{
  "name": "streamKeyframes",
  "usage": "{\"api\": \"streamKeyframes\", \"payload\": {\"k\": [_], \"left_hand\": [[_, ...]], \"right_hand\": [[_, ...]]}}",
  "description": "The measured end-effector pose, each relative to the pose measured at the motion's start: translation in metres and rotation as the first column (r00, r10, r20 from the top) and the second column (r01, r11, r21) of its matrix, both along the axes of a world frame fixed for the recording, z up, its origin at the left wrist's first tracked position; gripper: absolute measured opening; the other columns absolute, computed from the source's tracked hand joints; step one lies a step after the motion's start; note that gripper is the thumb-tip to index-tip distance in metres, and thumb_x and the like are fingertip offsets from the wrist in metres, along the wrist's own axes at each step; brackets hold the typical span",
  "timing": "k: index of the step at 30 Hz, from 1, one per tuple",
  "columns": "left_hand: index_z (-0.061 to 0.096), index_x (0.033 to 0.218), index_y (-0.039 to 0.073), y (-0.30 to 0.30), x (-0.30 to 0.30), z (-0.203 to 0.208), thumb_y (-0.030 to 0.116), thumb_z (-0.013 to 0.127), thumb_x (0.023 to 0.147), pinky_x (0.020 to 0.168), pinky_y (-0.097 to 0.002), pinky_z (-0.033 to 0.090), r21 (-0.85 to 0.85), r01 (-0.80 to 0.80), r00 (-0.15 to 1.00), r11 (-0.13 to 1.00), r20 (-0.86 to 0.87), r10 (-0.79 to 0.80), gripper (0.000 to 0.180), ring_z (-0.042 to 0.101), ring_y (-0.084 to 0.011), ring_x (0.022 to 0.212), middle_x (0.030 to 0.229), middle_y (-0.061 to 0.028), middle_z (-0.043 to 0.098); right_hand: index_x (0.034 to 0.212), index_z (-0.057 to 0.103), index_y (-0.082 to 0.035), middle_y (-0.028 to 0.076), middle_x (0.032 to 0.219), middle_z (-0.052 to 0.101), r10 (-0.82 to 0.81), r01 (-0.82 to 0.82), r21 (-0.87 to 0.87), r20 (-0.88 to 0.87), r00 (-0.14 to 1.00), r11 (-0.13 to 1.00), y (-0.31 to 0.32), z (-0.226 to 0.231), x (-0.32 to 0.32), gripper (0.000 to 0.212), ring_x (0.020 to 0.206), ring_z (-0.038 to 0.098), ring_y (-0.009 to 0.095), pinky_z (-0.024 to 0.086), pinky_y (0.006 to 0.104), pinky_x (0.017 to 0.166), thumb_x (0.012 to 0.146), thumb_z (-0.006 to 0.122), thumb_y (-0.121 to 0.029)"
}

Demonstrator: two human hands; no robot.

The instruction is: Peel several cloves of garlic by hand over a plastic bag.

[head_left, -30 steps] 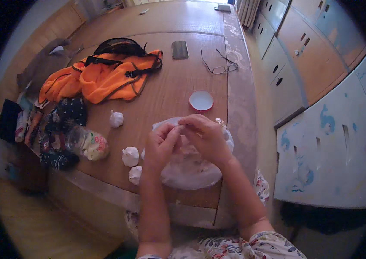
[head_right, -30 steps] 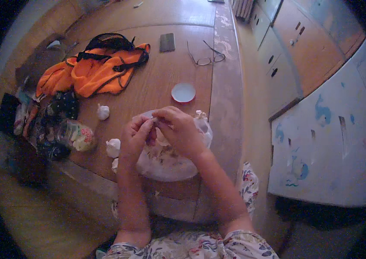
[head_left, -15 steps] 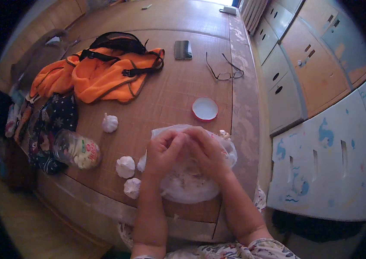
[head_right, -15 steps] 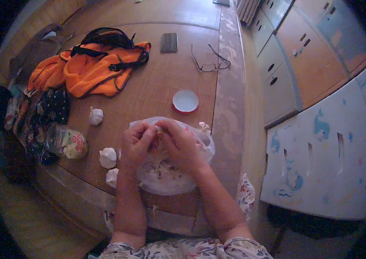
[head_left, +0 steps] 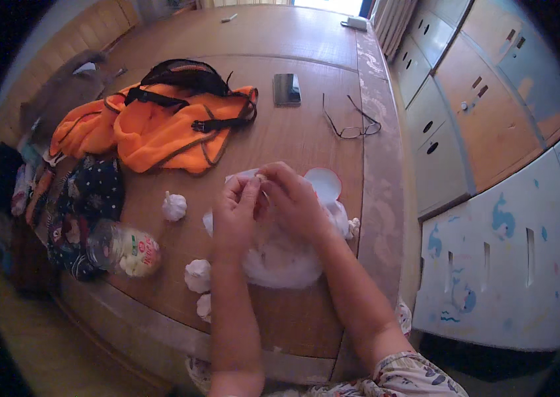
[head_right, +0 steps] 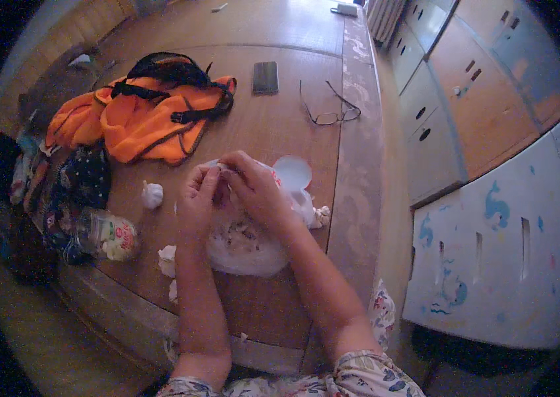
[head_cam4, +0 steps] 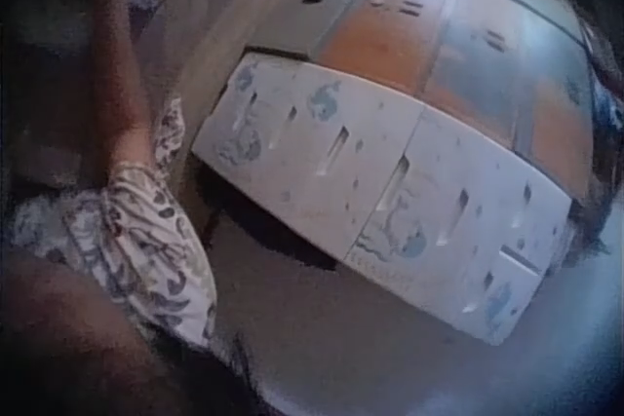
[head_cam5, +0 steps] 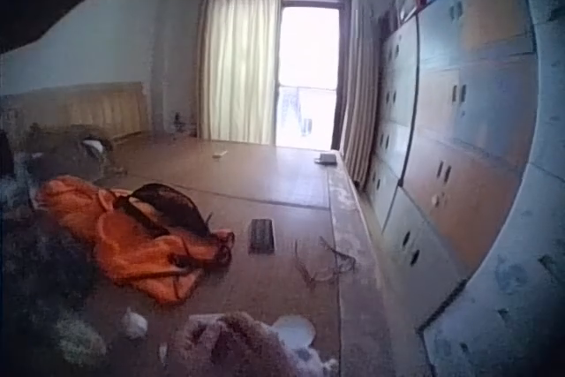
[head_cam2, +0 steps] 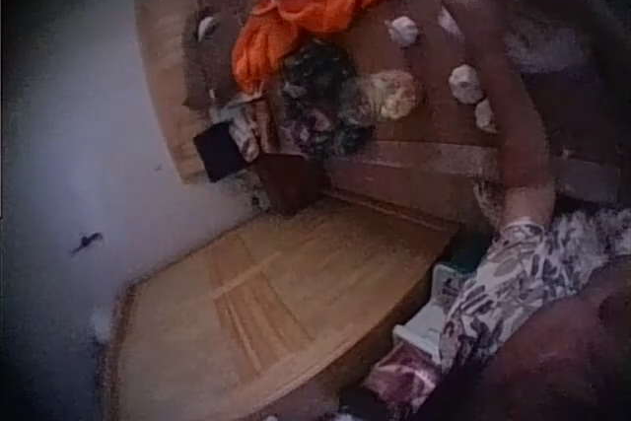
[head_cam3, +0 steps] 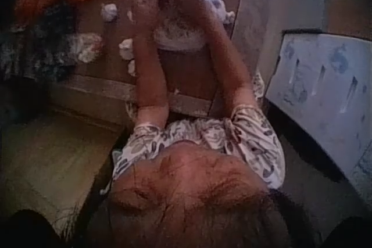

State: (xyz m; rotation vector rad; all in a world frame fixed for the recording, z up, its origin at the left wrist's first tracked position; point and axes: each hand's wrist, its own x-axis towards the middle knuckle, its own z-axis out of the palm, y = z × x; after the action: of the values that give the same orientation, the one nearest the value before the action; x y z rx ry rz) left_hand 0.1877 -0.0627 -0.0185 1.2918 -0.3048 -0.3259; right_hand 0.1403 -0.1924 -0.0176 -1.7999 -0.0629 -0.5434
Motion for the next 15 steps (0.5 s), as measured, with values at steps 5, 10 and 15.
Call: {"api": "streamKeyframes", "payload": {"k": [5, 10, 15], "left_hand": [[0.066, 0.097, 0.004, 0.016, -0.009, 0.024, 0.02, 0.059, 0.099, 0.054, -0.0199, 0.041, 0.109, 0.135, 0.99, 0.985, 0.011, -0.137, 0.018, 0.051, -0.002, 0.061, 0.071, 0.0049, 0.057], [0.067, 0.108, 0.0, 0.021, -0.028, 0.064, 0.019, 0.057, 0.099, 0.056, -0.0195, 0.043, 0.216, 0.322, 0.944, 0.922, -0.006, -0.329, 0.024, 0.052, -0.0009, 0.065, 0.077, 0.0041, 0.061], [0.068, 0.108, -0.001, 0.015, -0.023, 0.065, 0.02, 0.055, 0.1, 0.055, -0.0204, 0.044, 0.266, 0.438, 0.899, 0.859, -0.108, -0.425, 0.026, 0.053, -0.0019, 0.064, 0.076, 0.0039, 0.061]], "right_hand": [[0.105, 0.058, 0.0, 0.017, 0.093, 0.065, 0.015, -0.019, -0.18, -0.021, 1.0, 0.983, -0.007, 0.034, -0.024, 0.015, 0.087, 0.066, 0.033, 0.051, 0.0373, 0.074, 0.093, 0.06, -0.01], [0.1, 0.058, -0.004, 0.018, 0.091, 0.064, -0.044, 0.033, -0.438, -0.015, 0.999, 0.898, -0.017, 0.082, -0.06, 0.012, 0.084, 0.065, 0.039, 0.052, 0.0426, 0.068, 0.09, 0.061, -0.01], [0.102, 0.065, -0.004, 0.016, 0.093, 0.067, -0.02, -0.028, -0.441, -0.104, 0.994, 0.897, -0.03, 0.083, -0.063, 0.016, 0.08, 0.067, 0.036, 0.053, 0.0393, 0.068, 0.086, 0.066, -0.007]]}}
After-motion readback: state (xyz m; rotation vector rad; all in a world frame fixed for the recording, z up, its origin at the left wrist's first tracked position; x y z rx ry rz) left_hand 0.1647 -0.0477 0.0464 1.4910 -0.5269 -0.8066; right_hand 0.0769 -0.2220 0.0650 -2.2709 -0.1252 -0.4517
